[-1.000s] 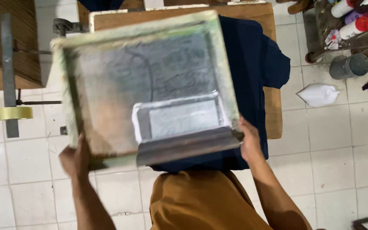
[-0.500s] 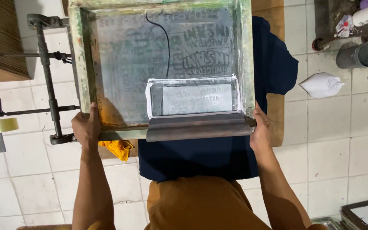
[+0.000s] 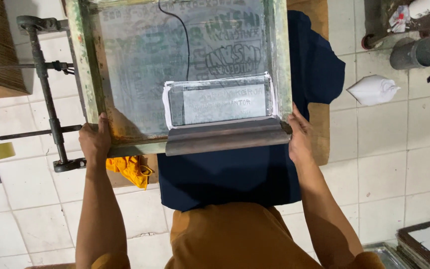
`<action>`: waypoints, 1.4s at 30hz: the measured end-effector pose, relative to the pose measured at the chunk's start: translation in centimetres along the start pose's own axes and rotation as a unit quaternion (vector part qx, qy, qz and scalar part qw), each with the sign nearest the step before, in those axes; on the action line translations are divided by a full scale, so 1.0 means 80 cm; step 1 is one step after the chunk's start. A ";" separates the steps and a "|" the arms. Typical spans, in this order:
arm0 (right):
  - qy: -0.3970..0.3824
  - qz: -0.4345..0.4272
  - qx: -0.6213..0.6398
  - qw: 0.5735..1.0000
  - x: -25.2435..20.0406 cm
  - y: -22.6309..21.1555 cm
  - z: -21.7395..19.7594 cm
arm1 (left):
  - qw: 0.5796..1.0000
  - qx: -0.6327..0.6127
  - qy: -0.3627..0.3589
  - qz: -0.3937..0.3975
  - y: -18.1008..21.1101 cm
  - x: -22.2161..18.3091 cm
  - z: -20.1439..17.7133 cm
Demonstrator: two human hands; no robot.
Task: Screen printing a white design onto a navy blue t-shirt using a manual screen and squeegee
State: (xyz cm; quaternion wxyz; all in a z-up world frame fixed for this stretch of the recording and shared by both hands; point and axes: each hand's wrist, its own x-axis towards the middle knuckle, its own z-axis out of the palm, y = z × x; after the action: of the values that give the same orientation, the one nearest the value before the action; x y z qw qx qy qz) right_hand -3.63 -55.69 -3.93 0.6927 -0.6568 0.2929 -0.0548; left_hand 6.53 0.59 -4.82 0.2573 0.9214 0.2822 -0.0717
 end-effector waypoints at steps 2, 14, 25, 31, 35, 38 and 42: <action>0.013 -0.018 -0.004 1.000 0.001 0.015 0.001 | 1.000 -0.005 -0.004 0.007 -0.009 0.003 0.003; 0.014 0.038 -0.104 0.994 -0.012 -0.023 0.006 | 0.998 0.057 -0.031 0.017 -0.028 0.023 0.018; 0.024 -0.087 -0.171 0.981 -0.010 -0.005 0.016 | 0.998 0.064 0.008 0.024 -0.041 0.026 0.031; 0.000 -0.054 -0.128 0.990 -0.006 0.016 -0.006 | 0.998 0.053 0.022 0.037 -0.041 0.023 0.037; -0.017 -0.043 -0.118 0.992 -0.008 0.006 -0.006 | 0.996 0.057 0.034 0.058 -0.049 0.025 0.041; -0.017 -0.053 -0.122 0.991 -0.010 0.005 -0.002 | 0.997 0.045 0.032 0.060 -0.054 0.028 0.045; -0.017 -0.069 -0.138 0.988 0.014 0.064 -0.032 | 0.998 0.027 0.032 0.047 -0.051 0.026 0.045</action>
State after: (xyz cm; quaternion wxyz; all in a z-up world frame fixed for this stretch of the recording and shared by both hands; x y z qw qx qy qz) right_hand -5.49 -57.75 -9.07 0.5946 -0.7657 0.2397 -0.0509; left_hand 6.00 2.64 -10.26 0.2260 0.9421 0.2450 -0.0374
